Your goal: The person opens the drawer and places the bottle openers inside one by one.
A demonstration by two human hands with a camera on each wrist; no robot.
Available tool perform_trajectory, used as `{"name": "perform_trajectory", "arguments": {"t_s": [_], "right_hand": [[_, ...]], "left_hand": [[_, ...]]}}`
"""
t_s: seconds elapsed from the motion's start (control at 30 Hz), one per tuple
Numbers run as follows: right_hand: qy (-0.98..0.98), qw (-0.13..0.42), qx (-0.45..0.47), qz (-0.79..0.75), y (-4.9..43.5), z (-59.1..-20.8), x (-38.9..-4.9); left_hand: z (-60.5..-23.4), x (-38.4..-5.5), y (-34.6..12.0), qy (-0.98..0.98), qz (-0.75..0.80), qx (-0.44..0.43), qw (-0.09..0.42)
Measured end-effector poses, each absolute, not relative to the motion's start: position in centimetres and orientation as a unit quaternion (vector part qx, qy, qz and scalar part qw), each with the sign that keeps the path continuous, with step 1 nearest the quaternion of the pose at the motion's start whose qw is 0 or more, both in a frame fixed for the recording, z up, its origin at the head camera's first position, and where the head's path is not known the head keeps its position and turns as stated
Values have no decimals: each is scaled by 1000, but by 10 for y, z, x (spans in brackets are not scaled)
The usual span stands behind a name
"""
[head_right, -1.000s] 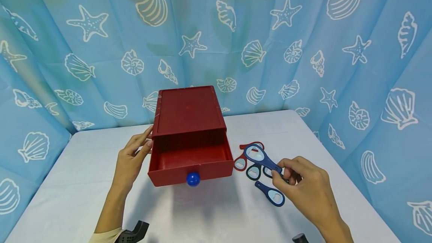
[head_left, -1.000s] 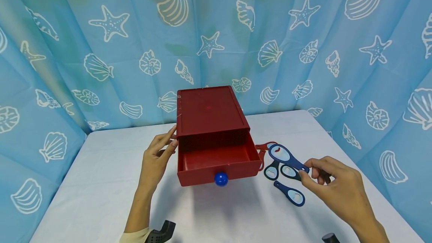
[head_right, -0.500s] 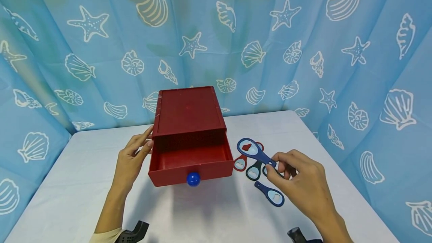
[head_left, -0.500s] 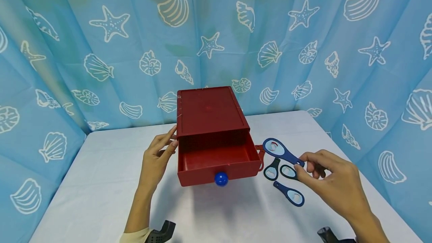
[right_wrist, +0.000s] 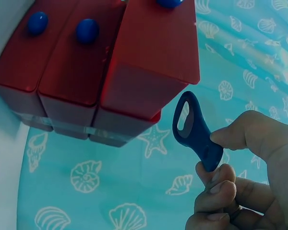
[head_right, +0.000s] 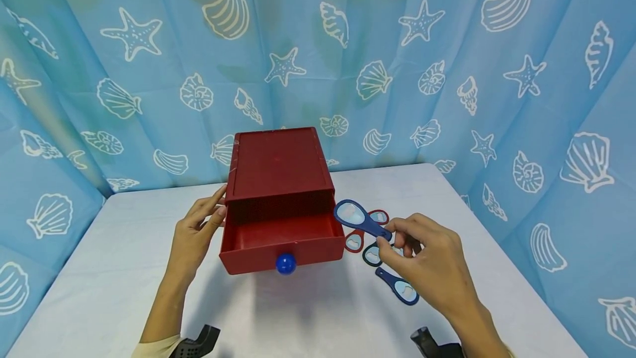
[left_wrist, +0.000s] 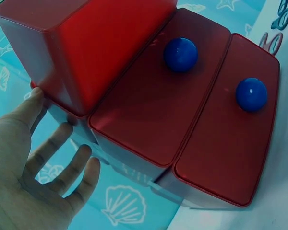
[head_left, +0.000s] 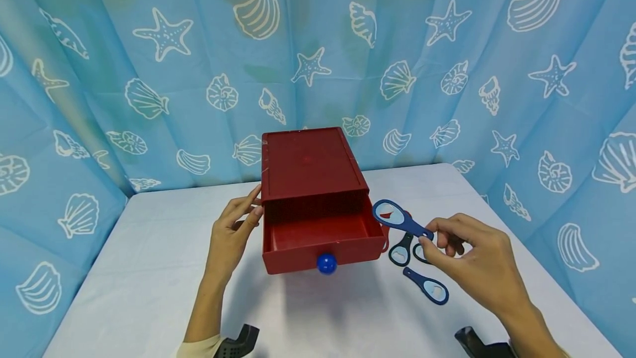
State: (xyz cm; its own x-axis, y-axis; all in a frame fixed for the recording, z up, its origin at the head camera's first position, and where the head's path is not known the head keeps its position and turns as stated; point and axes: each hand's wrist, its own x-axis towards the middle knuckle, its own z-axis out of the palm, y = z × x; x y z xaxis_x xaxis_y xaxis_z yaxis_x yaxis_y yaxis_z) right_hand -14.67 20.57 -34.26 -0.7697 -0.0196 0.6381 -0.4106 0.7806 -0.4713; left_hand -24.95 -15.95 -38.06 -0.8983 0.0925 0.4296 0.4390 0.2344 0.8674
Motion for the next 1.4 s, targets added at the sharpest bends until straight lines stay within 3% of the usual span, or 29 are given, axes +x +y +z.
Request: {"name": "perform_trajectory", "arguments": {"t_s": [1.4], "right_hand": [[-860,291,200,368,153,-335,-178]], "left_hand": [[-383,-251,-160,-777,-591,-162,144]]}}
